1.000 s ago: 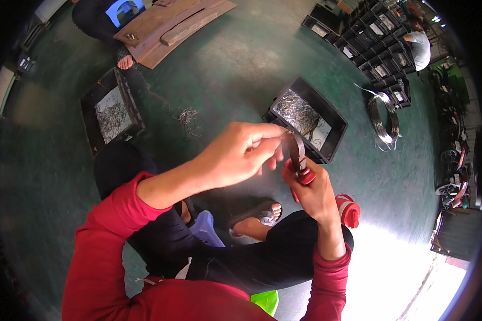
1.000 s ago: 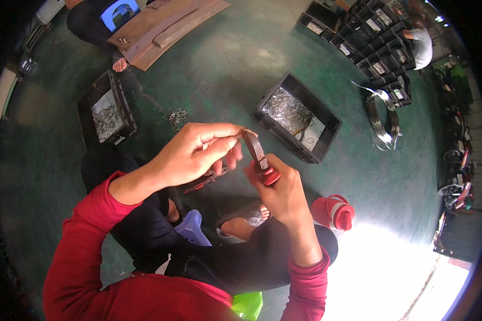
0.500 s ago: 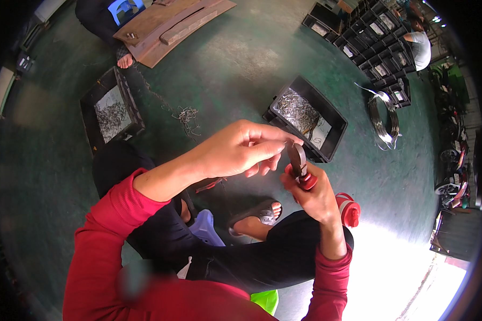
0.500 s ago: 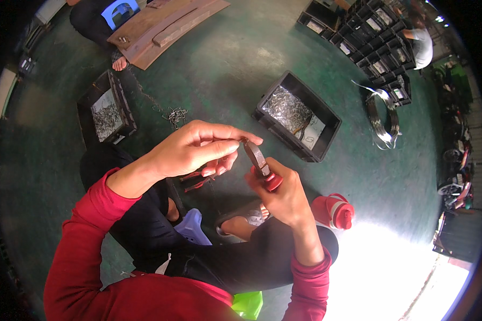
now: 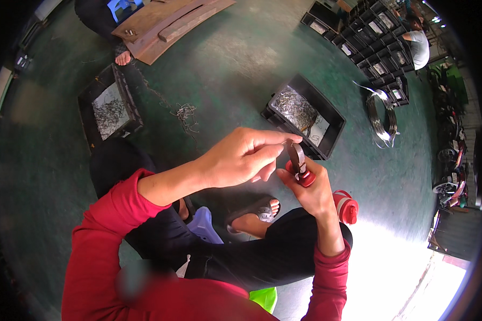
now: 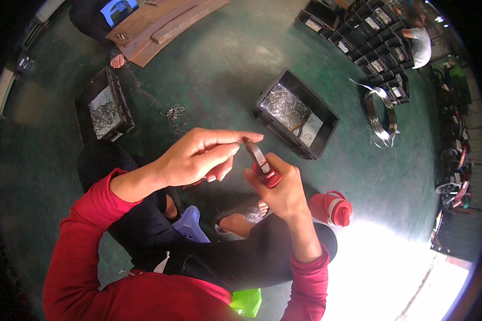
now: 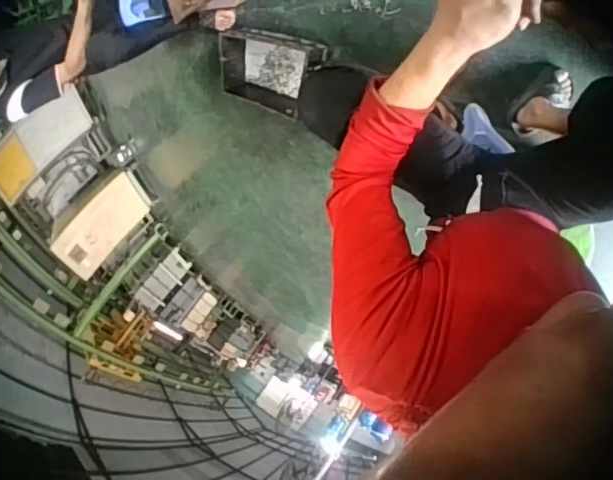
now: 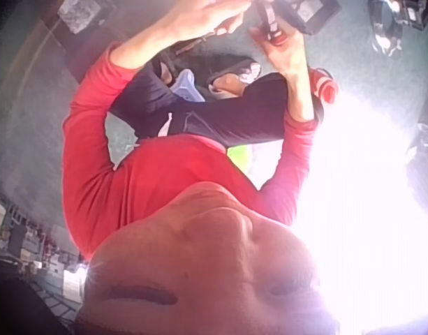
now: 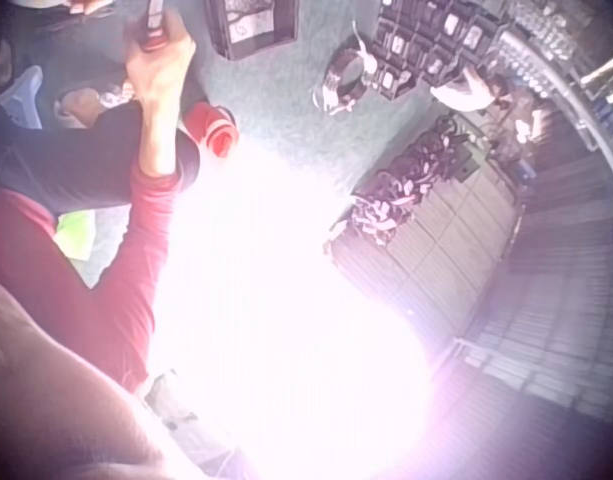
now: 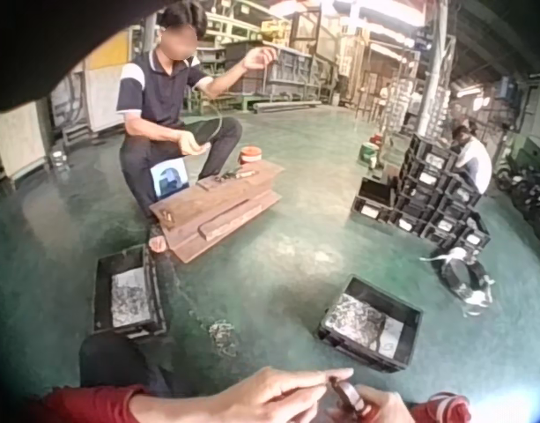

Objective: The person sits on a low stool and repeatedly picks up small metal wire pieces from the floor. Using red-handled pliers, they bend each piece into a loop and drop it into a black bin. A coworker across the table also handles wire.

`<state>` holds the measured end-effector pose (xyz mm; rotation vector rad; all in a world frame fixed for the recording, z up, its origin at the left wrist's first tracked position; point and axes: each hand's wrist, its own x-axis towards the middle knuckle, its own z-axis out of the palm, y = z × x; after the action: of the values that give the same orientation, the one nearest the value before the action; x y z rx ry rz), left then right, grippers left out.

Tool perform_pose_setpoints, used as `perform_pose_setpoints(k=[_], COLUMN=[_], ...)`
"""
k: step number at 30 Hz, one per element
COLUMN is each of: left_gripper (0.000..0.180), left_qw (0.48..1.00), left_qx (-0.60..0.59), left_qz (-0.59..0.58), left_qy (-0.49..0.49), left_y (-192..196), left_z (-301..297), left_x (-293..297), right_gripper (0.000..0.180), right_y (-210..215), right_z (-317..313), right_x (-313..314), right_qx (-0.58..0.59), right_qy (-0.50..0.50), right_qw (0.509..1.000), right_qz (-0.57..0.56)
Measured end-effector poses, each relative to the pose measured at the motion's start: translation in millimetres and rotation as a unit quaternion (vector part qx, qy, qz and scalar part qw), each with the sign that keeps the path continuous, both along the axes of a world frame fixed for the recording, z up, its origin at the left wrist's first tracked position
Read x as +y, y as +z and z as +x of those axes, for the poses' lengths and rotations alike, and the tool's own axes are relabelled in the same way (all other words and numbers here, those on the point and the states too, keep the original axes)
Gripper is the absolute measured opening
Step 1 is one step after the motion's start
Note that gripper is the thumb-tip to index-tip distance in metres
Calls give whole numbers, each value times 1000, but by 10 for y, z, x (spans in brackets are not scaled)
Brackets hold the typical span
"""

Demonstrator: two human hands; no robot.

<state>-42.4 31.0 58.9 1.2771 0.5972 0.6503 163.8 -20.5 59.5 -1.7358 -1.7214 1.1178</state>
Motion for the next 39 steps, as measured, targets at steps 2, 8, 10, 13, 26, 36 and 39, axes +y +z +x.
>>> perform_pose_setpoints(k=[2, 8, 10, 13, 26, 36, 39], left_gripper=[35, 36, 35, 35, 34, 31, 27], left_qw=[999, 997, 996, 994, 989, 991, 991], left_qx=[29, 57, 60, 58, 36, 50, 113], left_qz=[23, 4, 4, 10, -4, 75, 29], left_qy=[19, 49, 62, 87, 146, 100, 70], left_y=[6, 33, 36, 34, 18, -31, -43], left_z=[13, 25, 44, 72, 140, 54, -39], left_x=[-38, -98, -114, -140, -236, -39, 152], right_gripper=[21, 21, 21, 21, 22, 23, 22], right_y=[7, -57, -89, -122, -191, -130, -48], right_z=[-12, -38, -46, -56, -148, -72, -4], right_x=[-11, 1, 15, 33, 51, 97, 67], right_qx=[3, -24, -35, -38, -70, -73, -36], right_qy=[-16, -26, -29, -31, -66, -28, -1], right_qw=[1000, 999, 998, 997, 991, 992, 996], right_qz=[-8, 28, 41, 60, 96, 100, 85])
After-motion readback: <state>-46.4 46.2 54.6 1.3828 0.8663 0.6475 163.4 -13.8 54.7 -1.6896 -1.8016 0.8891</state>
